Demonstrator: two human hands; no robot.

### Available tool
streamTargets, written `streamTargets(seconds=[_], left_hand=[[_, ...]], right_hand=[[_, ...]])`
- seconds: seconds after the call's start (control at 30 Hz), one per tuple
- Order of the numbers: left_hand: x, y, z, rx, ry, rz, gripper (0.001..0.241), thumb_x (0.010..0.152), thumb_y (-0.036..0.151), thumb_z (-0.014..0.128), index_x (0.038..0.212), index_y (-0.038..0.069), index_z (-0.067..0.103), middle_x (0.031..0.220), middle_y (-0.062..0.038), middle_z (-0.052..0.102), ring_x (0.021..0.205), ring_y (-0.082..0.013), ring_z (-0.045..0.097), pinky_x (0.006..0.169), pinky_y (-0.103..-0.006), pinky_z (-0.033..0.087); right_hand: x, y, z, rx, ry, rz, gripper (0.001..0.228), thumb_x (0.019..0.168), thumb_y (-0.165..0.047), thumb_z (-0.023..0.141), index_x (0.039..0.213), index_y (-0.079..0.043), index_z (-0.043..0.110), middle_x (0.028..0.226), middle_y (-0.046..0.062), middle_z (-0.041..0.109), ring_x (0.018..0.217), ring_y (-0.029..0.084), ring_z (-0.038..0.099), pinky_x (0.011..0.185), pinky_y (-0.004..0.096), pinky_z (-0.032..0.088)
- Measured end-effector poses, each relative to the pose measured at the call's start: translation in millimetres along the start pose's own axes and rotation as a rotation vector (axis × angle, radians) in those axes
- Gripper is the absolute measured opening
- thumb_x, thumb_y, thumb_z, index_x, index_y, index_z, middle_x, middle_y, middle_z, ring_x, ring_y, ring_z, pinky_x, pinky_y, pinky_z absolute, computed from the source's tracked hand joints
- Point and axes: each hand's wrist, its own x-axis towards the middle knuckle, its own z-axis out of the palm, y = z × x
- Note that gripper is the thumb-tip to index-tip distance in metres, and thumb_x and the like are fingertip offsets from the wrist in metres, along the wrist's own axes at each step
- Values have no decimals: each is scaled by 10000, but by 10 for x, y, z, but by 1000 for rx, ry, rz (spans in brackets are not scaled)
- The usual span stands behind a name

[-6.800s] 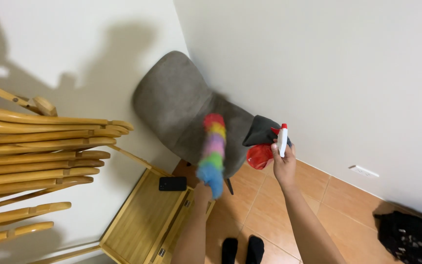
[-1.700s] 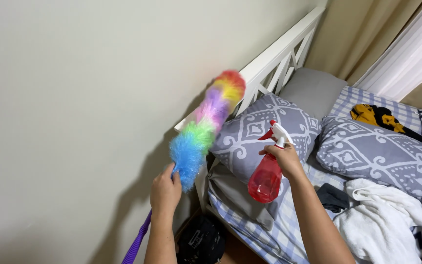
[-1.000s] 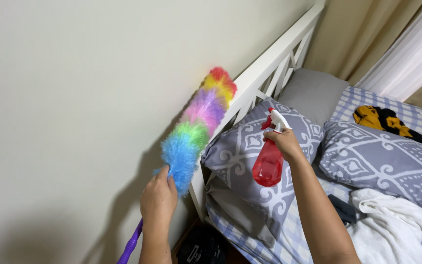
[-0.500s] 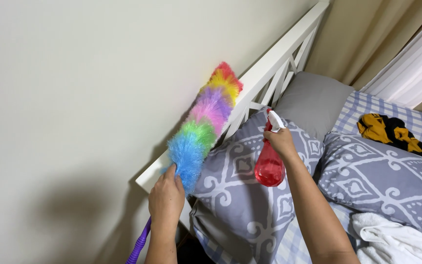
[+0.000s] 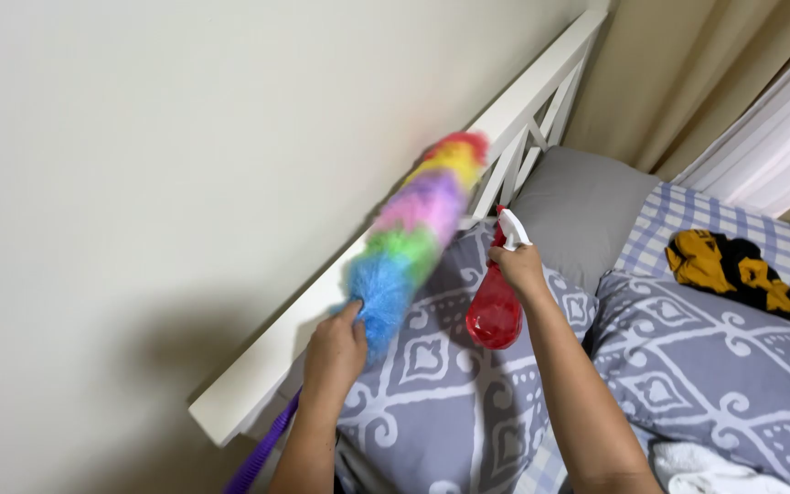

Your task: The person uses a rainbow feather duster to sweep a bed, a suitcase, a door, a coat rack, and a chair. They then spray a cleaning solution on the bed frame and wipe it with the duster. Finally, they fold several pieces of clothing on the bed and place them on the suitcase.

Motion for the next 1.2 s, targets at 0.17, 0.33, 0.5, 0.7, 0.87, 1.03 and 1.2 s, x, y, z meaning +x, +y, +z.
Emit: streamTargets(seconds=[0.17,0.33,0.5,0.7,0.87,1.03,1.2], left_hand=[[353,94,312,-99,131,33,331,948,131,584,1246,35,691,1064,-259,725,960,-419,716,856,-468,563],[616,154,483,-129,113,38,347,937,131,584,1258,43,684,1063,-255,725,966,-414,719,857,-470,568],[773,342,554,-62,100,28,338,943,144,586,1250,47,690,1059,-259,725,972,-429,711,871,-493,553],[1260,605,933,-162,188,60,343,964,134,557,1277,46,669,1057,-274,717,943,-444,713,861,-491,561],[1652,910,1053,-162,91,137,330,961,158,571,1258,68,684,1050,-282,713,987,-461,688,892,-517,533],[1900,949,1296,-133,34,126,326,967,153,558,1254,75,690,1062,-290,702,1030,-463,674,924,-523,518],[1755,726,1290,-206,94,106,332,972,158,558,1264,48,671,1075,-297,694,1030,-476,661,919,-521,515]], right_hand=[[262,-105,-85,120,-20,26,156,819,-52,697,959,8,665,774,87,683,651,190,653,601,359,529],[667,85,-248,171,48,0,125,816,-28,691,925,30,674,766,100,684,634,194,638,587,366,515],[1022,179,-411,163,47,-80,126,852,-54,685,945,27,658,786,97,684,673,175,643,621,346,514],[1129,89,-446,145,69,30,145,859,-65,696,980,5,659,797,96,691,679,182,659,602,366,519],[1087,200,-391,263,101,22,146,852,-63,724,963,8,662,809,83,693,674,184,681,604,344,534],[863,181,-369,295,97,-24,149,853,-61,734,955,14,656,798,88,674,659,188,665,597,343,518],[386,-95,-374,292,73,24,161,863,-89,735,976,-3,658,808,71,679,680,171,662,604,344,526]])
